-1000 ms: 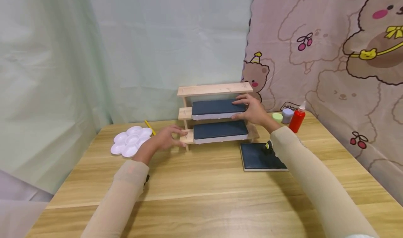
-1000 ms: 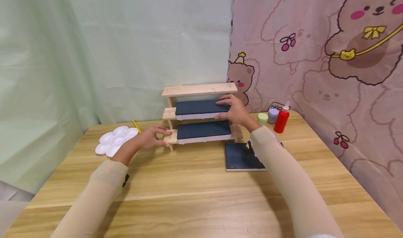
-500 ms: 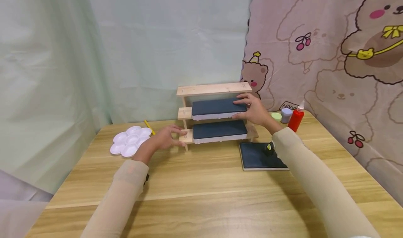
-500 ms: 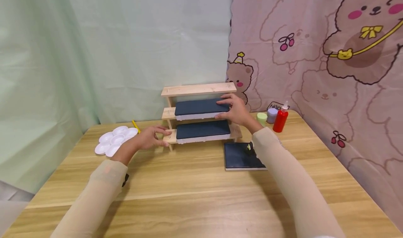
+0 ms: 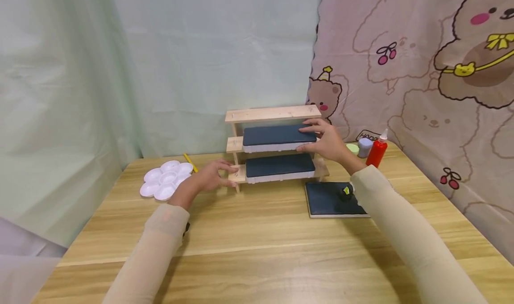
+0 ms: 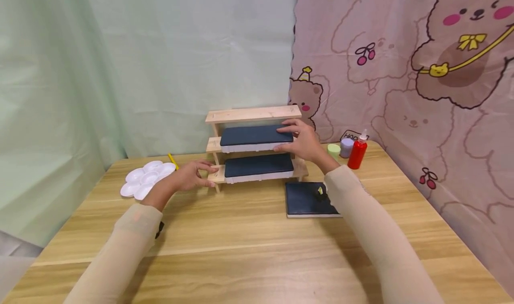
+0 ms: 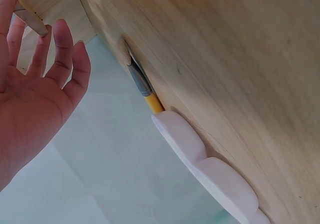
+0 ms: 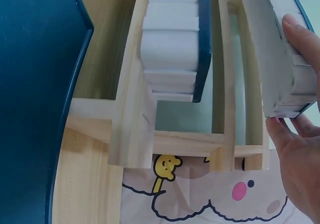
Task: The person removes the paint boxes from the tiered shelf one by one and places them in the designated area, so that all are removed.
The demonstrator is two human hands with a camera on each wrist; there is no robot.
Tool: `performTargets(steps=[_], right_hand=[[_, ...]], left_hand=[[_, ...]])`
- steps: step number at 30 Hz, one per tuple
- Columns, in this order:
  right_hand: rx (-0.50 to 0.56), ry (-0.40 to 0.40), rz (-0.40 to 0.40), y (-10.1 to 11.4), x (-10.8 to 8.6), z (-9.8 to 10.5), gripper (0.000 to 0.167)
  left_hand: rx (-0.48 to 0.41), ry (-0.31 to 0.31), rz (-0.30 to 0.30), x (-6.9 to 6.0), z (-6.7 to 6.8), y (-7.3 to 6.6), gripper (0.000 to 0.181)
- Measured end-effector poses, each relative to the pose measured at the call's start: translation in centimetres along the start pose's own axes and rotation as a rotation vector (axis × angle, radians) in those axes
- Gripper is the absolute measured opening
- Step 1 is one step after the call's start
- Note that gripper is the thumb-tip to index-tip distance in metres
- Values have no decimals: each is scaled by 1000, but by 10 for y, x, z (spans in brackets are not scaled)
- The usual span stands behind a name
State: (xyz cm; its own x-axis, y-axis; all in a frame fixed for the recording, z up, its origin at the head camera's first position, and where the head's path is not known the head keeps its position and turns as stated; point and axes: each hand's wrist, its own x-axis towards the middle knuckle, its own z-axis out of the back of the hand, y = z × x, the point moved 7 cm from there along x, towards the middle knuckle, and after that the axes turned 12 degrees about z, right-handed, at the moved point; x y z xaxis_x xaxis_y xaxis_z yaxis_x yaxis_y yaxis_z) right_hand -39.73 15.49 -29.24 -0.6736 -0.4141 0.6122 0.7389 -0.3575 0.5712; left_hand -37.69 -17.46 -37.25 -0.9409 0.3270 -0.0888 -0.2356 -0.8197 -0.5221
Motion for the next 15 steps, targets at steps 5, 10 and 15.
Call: performTargets(steps=[5,10,15], right_hand=[[4,1,14,6,-2,0,55],[-3,-3,34,11,-5,0,55],[-35,-10,58,17,-8,1,54]], left_hand=[[-11,-3,3,2,0,1,57],[-16,-6,-8,4,-1,1,57],[-25,-10,-10,5,-2,3,55]])
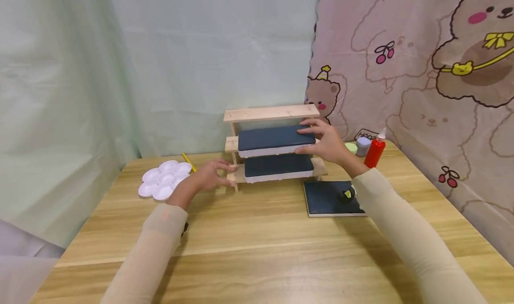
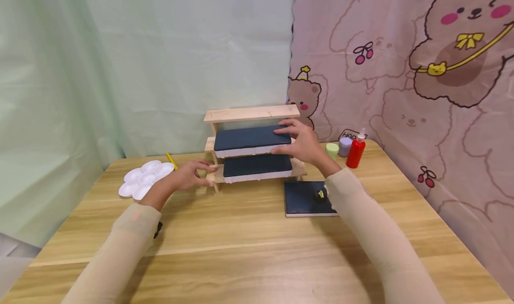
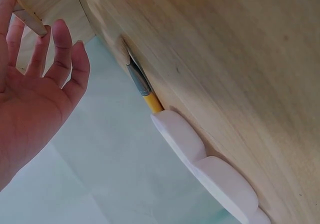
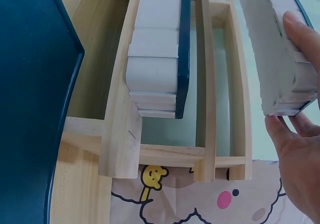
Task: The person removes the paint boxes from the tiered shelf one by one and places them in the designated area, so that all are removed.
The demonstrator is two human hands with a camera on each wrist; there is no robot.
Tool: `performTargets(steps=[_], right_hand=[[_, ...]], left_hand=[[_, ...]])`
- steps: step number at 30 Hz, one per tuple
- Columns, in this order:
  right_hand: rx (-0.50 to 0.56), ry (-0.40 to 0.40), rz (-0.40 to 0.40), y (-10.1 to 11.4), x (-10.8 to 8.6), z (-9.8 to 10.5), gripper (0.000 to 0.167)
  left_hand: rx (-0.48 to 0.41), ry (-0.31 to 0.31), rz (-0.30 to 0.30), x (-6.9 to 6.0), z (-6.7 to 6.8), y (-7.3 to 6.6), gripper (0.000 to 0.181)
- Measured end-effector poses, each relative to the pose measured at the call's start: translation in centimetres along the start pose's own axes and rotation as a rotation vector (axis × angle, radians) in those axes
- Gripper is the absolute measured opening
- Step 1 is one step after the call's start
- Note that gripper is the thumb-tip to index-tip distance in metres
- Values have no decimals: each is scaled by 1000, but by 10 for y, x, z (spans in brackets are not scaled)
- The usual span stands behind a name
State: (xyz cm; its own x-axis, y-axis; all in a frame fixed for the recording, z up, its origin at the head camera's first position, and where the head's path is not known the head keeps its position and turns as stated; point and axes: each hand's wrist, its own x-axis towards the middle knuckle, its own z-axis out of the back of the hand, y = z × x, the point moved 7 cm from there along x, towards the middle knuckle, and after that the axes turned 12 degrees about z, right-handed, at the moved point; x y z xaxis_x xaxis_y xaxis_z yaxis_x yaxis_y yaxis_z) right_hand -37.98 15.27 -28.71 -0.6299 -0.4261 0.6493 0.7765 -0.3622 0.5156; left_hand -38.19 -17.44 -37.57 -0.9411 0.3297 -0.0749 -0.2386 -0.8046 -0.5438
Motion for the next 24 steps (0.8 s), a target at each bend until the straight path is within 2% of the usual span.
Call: performTargets(steps=[7,16,24], right_hand=[[20,-4,27,10,-1,2,53],[-34,28,55,22,-7,1,54],[-4,40,40,28,-13,-2,54]], left_hand=[[3,5,8,0,3,0,55],[0,5,-7,1,2,-1,54],[-12,17,3,0,1,-1,51]])
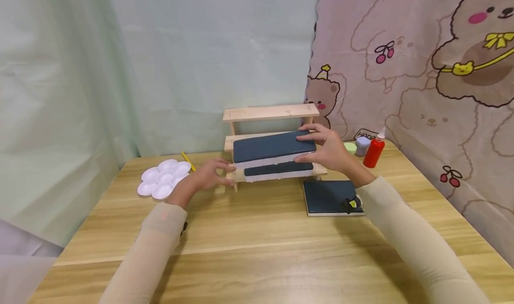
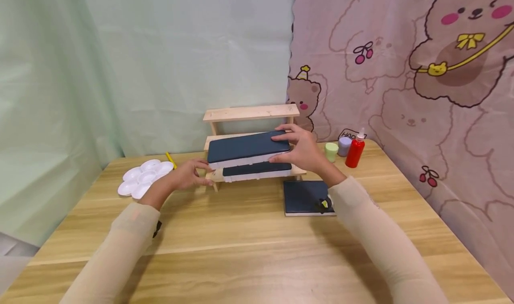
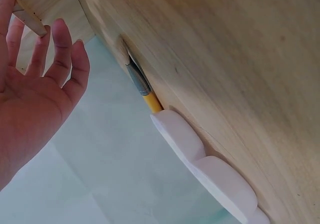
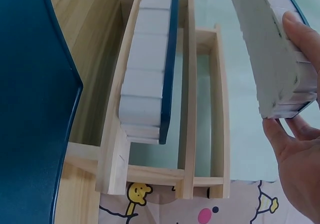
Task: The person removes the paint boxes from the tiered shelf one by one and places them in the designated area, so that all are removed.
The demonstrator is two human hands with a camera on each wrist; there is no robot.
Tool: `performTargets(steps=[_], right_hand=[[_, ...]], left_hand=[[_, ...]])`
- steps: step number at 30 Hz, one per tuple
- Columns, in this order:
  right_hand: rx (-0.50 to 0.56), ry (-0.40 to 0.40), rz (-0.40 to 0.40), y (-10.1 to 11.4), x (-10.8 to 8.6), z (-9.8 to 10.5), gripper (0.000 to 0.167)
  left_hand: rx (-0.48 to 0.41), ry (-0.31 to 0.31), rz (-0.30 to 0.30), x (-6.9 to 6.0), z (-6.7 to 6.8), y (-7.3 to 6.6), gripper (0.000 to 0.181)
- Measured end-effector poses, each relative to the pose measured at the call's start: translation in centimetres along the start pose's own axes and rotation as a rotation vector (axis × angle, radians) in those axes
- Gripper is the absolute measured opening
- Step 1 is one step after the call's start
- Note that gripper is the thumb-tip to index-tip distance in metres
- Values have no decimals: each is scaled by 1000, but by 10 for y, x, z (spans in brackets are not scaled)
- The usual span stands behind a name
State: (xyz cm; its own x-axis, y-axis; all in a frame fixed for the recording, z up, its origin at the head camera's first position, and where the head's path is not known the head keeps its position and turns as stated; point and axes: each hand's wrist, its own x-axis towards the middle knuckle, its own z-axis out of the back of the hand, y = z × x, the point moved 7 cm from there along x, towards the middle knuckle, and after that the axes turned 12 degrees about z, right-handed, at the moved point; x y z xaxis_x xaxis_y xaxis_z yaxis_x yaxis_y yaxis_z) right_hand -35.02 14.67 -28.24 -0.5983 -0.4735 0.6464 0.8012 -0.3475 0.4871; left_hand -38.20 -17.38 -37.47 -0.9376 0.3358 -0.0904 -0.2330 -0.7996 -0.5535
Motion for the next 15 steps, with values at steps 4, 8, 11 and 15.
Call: performTargets(steps=[4,8,11,15], right_hand=[[-2,4,17,4,-3,-1,54],[-18,14,39,7,-6,0,54],[-27,27,38,7,-9,-1,53],[-30,28,52,8,-12,1,52]], left_hand=[[-1,1,15,2,0,3,52],[-9,-6,20,3,0,4,52],[-9,-8,10,3,0,3,53],[2,-2,-8,4,-1,3,54]])
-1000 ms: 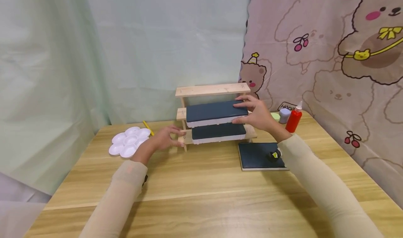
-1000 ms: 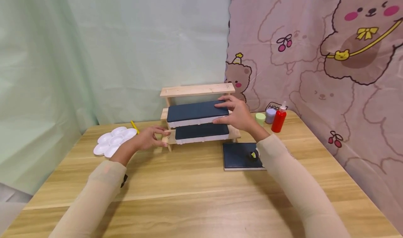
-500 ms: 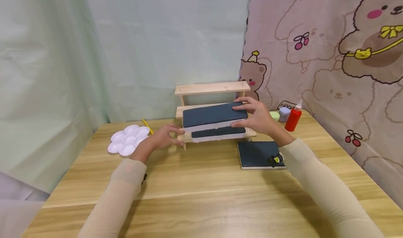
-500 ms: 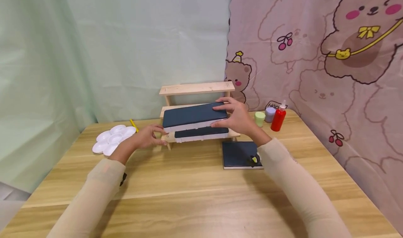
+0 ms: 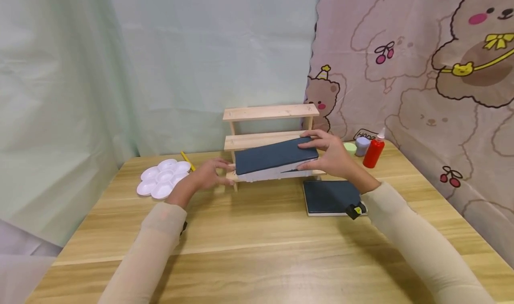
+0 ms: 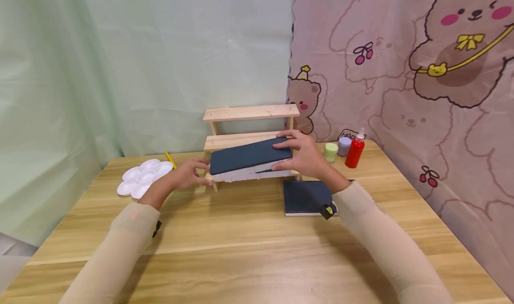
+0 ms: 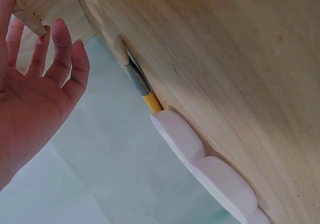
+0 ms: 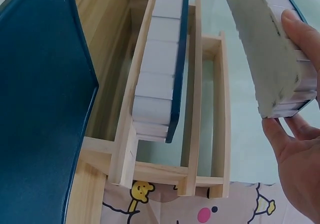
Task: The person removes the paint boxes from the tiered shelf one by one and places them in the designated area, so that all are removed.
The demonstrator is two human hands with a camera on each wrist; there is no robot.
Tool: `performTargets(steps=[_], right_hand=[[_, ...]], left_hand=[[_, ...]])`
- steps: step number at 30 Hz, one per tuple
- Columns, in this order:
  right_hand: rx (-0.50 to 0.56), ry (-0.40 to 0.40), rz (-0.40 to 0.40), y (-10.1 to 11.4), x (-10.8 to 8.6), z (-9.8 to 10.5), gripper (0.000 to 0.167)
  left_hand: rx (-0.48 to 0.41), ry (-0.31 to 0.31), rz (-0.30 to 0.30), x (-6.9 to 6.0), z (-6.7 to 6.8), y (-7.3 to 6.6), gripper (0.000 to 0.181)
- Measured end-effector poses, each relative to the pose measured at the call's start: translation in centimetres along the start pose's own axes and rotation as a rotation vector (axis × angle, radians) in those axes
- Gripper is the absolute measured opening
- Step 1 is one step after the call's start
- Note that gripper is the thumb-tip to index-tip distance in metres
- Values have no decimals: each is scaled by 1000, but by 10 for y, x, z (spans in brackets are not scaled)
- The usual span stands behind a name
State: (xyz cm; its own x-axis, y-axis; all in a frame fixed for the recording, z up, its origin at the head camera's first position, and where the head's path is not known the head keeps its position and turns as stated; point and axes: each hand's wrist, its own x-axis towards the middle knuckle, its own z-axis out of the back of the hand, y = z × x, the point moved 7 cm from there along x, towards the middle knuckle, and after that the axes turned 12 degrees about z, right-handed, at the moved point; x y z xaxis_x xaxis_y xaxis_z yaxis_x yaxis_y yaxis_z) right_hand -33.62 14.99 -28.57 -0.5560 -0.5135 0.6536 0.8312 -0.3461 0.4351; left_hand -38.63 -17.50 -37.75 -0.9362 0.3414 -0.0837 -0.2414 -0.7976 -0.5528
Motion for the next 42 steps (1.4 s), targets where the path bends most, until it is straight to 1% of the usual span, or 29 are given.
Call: performTargets(steps=[3,9,18,22,27,30,36,39,42], right_hand=[[10,-7,15,1,-2,1,52],[26,1,32,4,-5,-1,51],[14,-30,72,12,-7,-2,54],[11,-37,99,15,-11,-3,54],[-2,-40,145,22,-14,-4,54],[-7,-39,159,25,-17,-4,54],[12,-21,140,26,-25,-5,53],[27,-8,118,25,-29,-7,53],[39,-2,92,25,-33,-9,53]], left_hand=[[7,4,-8,0,0,1,55],[-6,10,-3,-2,1,0,55],[-12,7,13,-4,3,0,53],[-3,-3,1,-3,2,0,53],[22,-1,7,-2,0,1,56],[32,1,9,-4,1,0,57],[28,11,10,-5,1,-2,57],[10,18,25,-5,1,-3,57],[11,16,34,-5,1,-3,56]])
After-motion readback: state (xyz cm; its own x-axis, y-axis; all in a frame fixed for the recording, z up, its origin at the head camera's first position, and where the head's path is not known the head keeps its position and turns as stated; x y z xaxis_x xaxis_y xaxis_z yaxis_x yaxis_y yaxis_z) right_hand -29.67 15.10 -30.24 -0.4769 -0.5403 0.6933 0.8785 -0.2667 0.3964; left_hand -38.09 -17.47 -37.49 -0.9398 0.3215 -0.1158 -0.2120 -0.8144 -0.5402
